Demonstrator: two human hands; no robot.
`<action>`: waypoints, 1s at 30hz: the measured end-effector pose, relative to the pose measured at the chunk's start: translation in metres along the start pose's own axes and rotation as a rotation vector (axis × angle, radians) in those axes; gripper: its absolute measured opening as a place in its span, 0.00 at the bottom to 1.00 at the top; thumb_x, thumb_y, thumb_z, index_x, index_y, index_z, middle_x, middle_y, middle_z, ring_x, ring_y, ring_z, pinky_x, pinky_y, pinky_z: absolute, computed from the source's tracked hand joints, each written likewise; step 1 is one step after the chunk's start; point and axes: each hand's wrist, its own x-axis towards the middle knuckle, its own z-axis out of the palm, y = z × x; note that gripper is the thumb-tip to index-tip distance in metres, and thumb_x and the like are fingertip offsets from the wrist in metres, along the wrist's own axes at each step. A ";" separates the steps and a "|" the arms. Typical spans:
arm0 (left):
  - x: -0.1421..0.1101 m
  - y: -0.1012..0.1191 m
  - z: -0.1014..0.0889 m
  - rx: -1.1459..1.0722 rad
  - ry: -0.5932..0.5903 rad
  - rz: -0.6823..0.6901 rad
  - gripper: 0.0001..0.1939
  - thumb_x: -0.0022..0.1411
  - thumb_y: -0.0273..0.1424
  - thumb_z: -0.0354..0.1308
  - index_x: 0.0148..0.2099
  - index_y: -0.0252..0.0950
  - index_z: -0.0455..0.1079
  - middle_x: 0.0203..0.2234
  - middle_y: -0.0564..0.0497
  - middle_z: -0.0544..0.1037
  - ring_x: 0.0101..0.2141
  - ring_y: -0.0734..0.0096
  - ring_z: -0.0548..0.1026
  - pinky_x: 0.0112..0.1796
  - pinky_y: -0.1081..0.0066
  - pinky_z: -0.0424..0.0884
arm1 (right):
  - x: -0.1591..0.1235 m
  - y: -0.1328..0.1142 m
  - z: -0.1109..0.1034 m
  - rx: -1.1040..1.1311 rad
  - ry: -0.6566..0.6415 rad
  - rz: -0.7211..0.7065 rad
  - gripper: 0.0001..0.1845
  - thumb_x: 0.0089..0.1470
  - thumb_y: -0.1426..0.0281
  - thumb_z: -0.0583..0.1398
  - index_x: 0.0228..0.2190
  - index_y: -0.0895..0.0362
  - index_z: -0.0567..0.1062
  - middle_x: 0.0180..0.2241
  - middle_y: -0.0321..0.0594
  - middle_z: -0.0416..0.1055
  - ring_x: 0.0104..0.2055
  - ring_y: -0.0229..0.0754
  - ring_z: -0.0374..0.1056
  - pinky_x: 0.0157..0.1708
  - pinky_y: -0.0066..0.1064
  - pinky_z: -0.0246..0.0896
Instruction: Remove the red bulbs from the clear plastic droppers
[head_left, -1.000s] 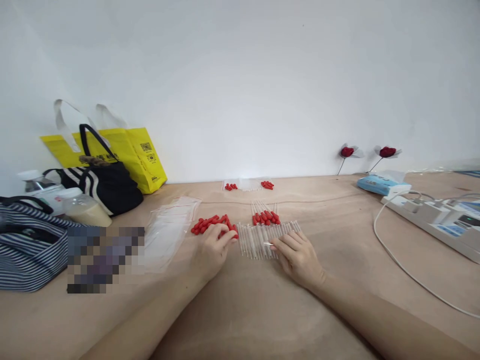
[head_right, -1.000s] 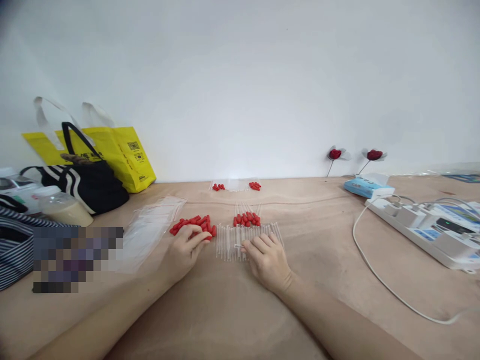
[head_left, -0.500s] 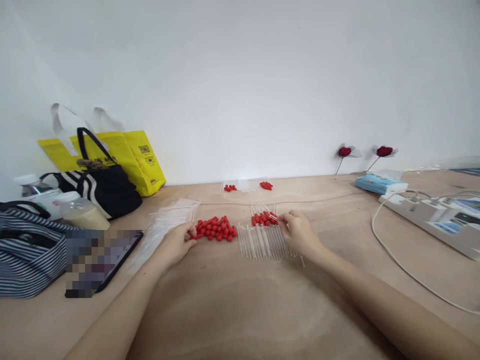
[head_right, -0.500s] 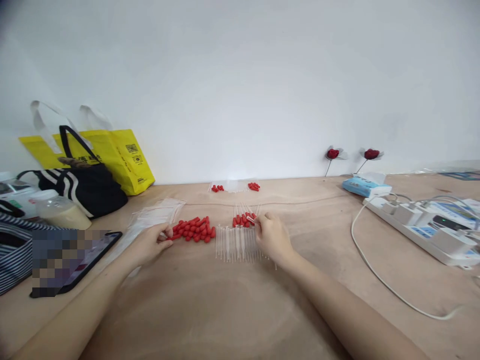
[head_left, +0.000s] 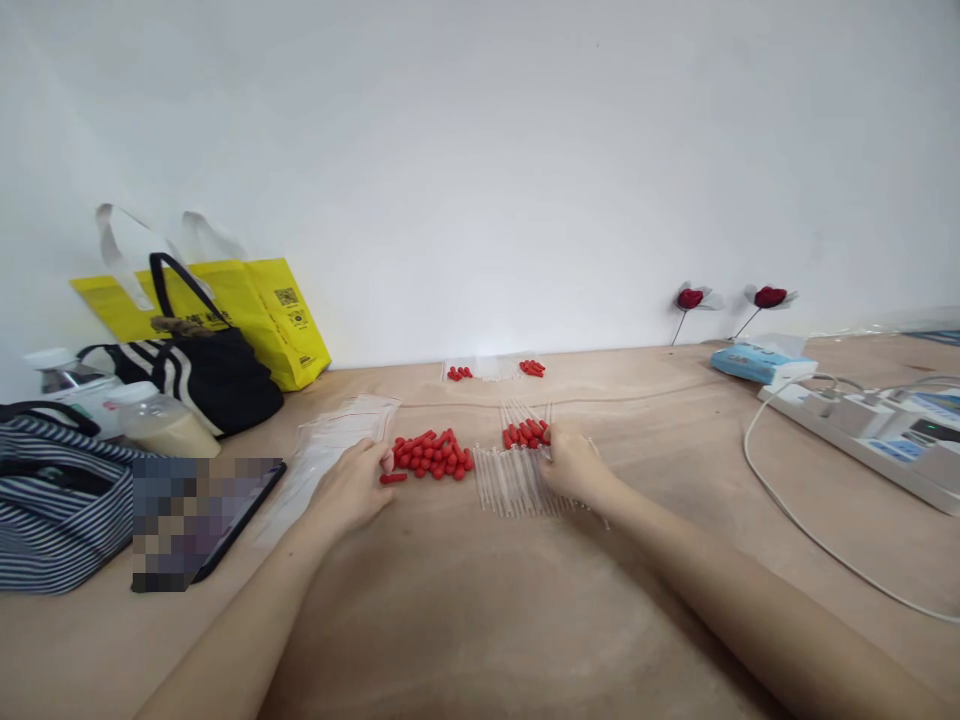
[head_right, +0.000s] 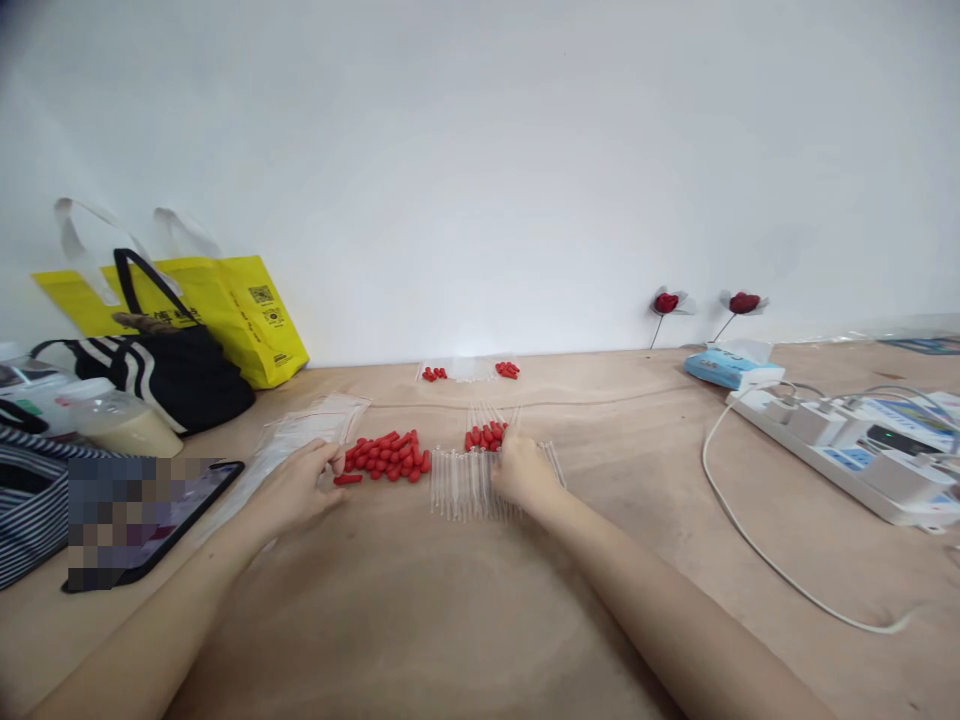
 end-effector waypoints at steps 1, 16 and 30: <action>0.000 -0.002 0.000 -0.005 -0.028 -0.010 0.08 0.43 0.28 0.55 0.27 0.38 0.58 0.28 0.53 0.65 0.31 0.66 0.67 0.27 0.73 0.58 | 0.000 0.000 0.000 0.004 -0.001 0.003 0.15 0.39 0.79 0.54 0.34 0.64 0.68 0.33 0.53 0.71 0.34 0.48 0.67 0.29 0.31 0.55; -0.018 0.066 0.036 -0.341 0.431 0.426 0.04 0.55 0.31 0.50 0.30 0.36 0.62 0.22 0.54 0.67 0.25 0.74 0.66 0.29 0.73 0.61 | 0.048 0.016 -0.014 0.074 0.011 0.118 0.09 0.45 0.64 0.57 0.25 0.56 0.73 0.27 0.39 0.73 0.29 0.38 0.67 0.26 0.25 0.53; -0.017 0.073 0.048 -0.491 0.294 0.471 0.05 0.56 0.28 0.50 0.28 0.35 0.64 0.23 0.53 0.69 0.28 0.73 0.67 0.31 0.72 0.63 | 0.047 0.004 -0.007 0.145 0.060 0.187 0.13 0.45 0.65 0.56 0.16 0.57 0.74 0.20 0.45 0.72 0.26 0.40 0.66 0.24 0.27 0.52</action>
